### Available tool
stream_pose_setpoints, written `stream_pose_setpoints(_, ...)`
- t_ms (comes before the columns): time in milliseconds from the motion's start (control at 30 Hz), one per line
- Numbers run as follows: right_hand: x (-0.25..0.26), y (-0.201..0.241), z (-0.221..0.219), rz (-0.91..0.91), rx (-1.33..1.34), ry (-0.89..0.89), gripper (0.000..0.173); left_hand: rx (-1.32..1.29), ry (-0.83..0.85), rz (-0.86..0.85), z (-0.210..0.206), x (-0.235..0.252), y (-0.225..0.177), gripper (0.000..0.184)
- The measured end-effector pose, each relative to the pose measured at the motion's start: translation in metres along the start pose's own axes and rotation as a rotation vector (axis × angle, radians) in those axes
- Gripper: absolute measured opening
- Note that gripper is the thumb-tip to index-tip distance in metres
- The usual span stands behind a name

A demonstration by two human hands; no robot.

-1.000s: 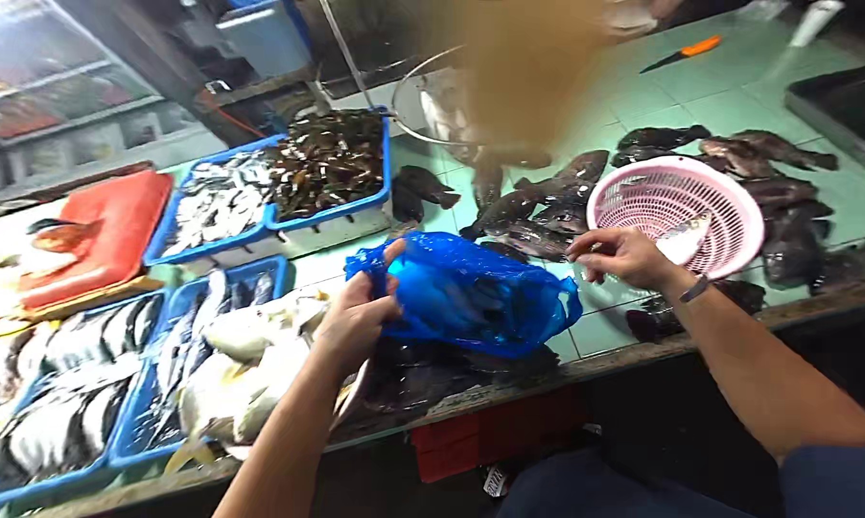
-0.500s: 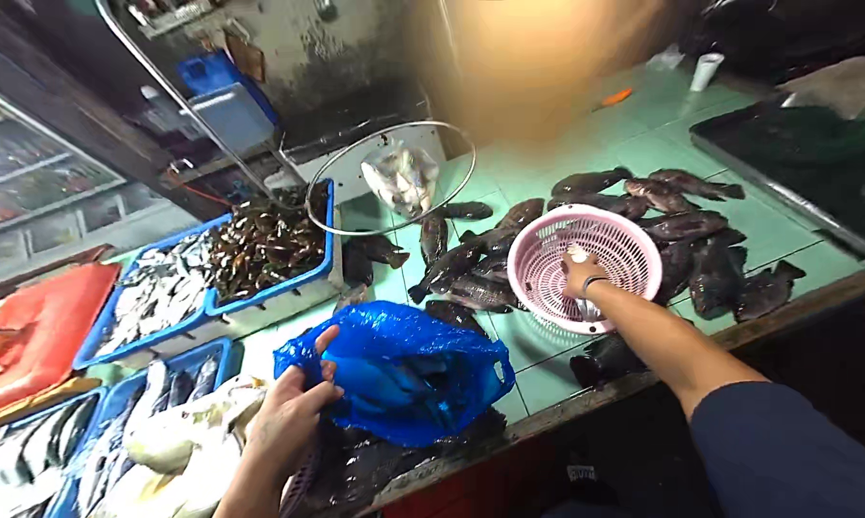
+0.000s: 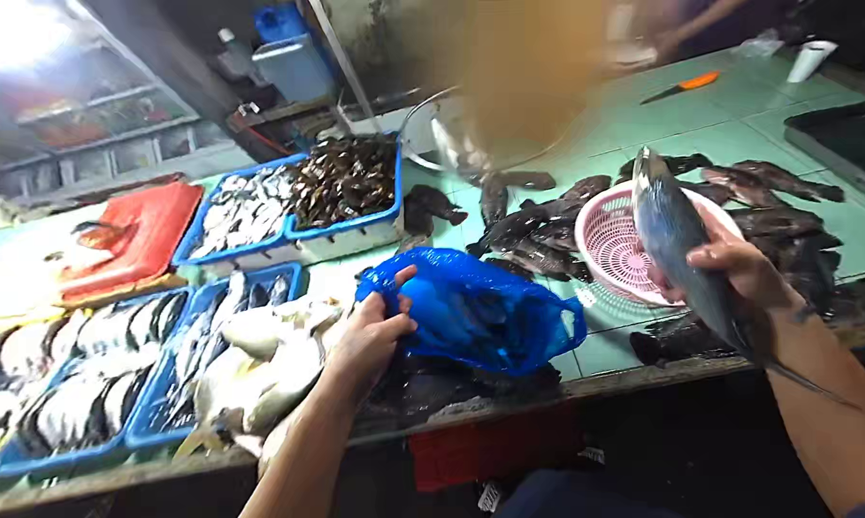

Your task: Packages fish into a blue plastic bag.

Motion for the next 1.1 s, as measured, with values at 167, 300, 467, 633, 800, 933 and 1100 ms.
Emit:
stream_pose_setpoints(167,-0.019,-0.062,-0.153,-0.193,0.055,0.541,0.094,-0.013,0.056,-0.017,0.008,-0.015,-0.008,0.074)
stream_pose_setpoints(300,0.046,-0.076,-0.236,-0.148,-0.291,0.546,0.08,0.027,0.131,-0.012,0.004,-0.015,-0.01,0.076)
stream_pose_setpoints(467,0.122,-0.053,-0.274,0.164,-0.747,-0.055,0.055,0.066,0.076,-0.062,-0.001,-0.003,-0.013,0.071)
stream_pose_setpoints(633,0.065,-0.099,-0.221,0.269,-1.52,0.463,0.059,0.003,-0.061,-0.03,0.021,-0.01,-0.011,0.057)
stream_pose_setpoints(800,0.035,-0.093,-0.162,0.6,-1.807,0.809,0.073,-0.137,-0.345,0.02,0.015,-0.005,-0.019,0.041)
stream_pose_setpoints(933,0.08,-0.073,-0.168,0.869,-1.745,0.674,0.016,-0.165,-0.689,0.036,0.04,0.008,-0.031,0.033)
stream_pose_setpoints(1100,0.109,0.056,-0.188,0.871,-1.84,0.626,0.011,-0.083,-0.904,-0.089,0.051,0.009,-0.105,0.035)
Point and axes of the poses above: each hand's wrist, its own x-axis towards the middle knuckle, its own z-axis out of the back of the hand, y = z × x, the point moved 10 cm from there along x, towards the middle knuckle, and after that the axes turned 10 degrees about -x, right-handed, at the moved point
